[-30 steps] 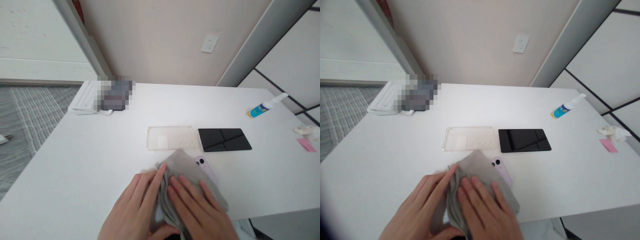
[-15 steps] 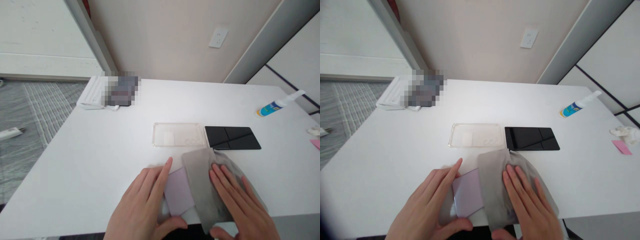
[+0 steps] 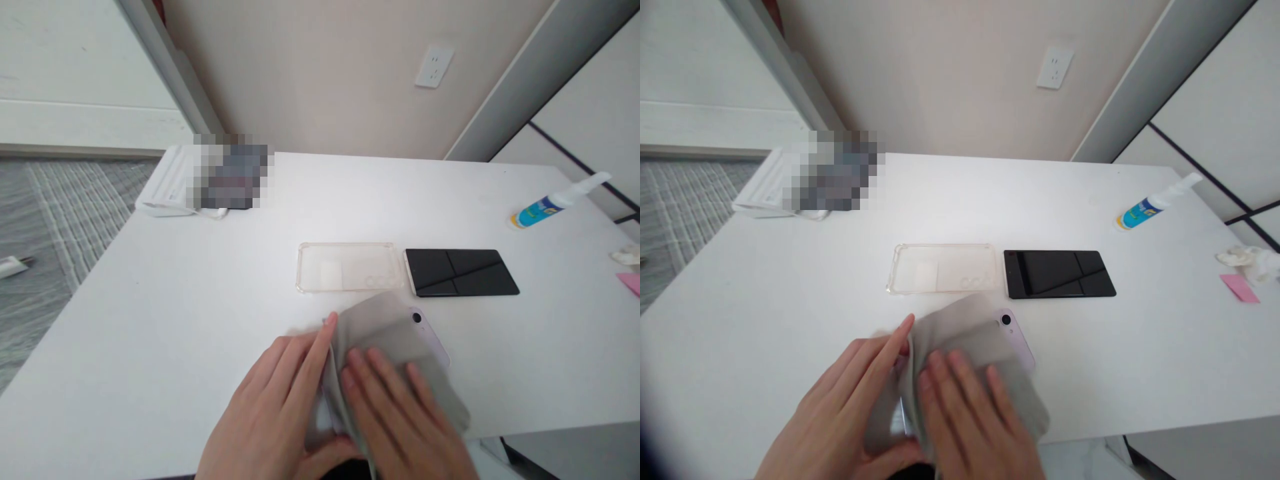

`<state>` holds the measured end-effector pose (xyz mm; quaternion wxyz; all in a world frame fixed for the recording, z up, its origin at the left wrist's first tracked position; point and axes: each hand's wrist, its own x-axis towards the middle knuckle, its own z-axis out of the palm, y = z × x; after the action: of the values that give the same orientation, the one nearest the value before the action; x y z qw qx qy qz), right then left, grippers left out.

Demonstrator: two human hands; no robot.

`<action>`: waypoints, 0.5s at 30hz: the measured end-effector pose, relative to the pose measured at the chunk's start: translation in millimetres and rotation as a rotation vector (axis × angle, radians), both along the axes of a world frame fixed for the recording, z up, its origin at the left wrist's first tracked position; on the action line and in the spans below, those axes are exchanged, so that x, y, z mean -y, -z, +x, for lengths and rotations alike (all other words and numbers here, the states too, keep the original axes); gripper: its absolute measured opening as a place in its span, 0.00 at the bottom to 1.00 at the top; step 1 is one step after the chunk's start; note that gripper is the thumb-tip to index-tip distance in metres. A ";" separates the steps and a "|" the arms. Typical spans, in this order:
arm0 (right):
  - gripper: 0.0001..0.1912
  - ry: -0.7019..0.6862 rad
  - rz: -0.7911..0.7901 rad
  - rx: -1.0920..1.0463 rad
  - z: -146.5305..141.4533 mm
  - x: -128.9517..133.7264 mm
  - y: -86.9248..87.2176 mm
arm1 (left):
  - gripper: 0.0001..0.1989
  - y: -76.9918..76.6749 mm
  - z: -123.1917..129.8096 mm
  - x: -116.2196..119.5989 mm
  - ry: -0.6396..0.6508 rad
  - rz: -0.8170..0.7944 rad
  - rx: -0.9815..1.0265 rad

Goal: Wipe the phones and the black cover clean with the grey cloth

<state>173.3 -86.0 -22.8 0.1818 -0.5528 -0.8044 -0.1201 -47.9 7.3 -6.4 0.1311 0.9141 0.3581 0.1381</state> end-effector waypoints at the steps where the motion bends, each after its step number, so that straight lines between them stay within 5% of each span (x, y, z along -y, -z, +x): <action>1: 0.22 0.009 0.067 -0.054 -3.2 0.0 0.9 | 0.70 -0.2 -0.9 -0.5 0.003 0.001 -0.001; 3: 0.25 -0.050 -0.045 0.029 -3.7 -1.8 0.1 | 0.71 -0.3 -2.1 -1.4 0.000 0.006 0.006; 6: 0.50 0.141 -0.095 0.071 2.2 -4.4 -2.4 | 0.69 0.8 -1.6 -2.7 -0.012 0.023 0.015; 7: 0.51 0.176 -0.077 0.070 2.3 -4.4 -2.1 | 0.69 1.4 -1.0 -3.1 -0.010 0.034 0.015; 11: 0.21 0.033 0.115 0.016 -2.0 -2.7 0.7 | 0.66 1.8 -0.1 -4.5 0.021 0.087 -0.007; 13: 0.24 -0.022 -0.020 0.098 1.7 -3.2 -1.1 | 0.65 1.1 -0.5 -4.5 0.019 0.092 -0.007; 15: 0.42 0.143 -0.091 0.084 5.9 -4.3 -2.8 | 0.64 0.9 -0.9 -4.3 0.006 0.083 -0.001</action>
<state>179.2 -81.7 -20.0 0.1137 -0.6110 -0.7743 -0.1191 -48.8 11.6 -7.2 0.0932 0.9199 0.3492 0.1520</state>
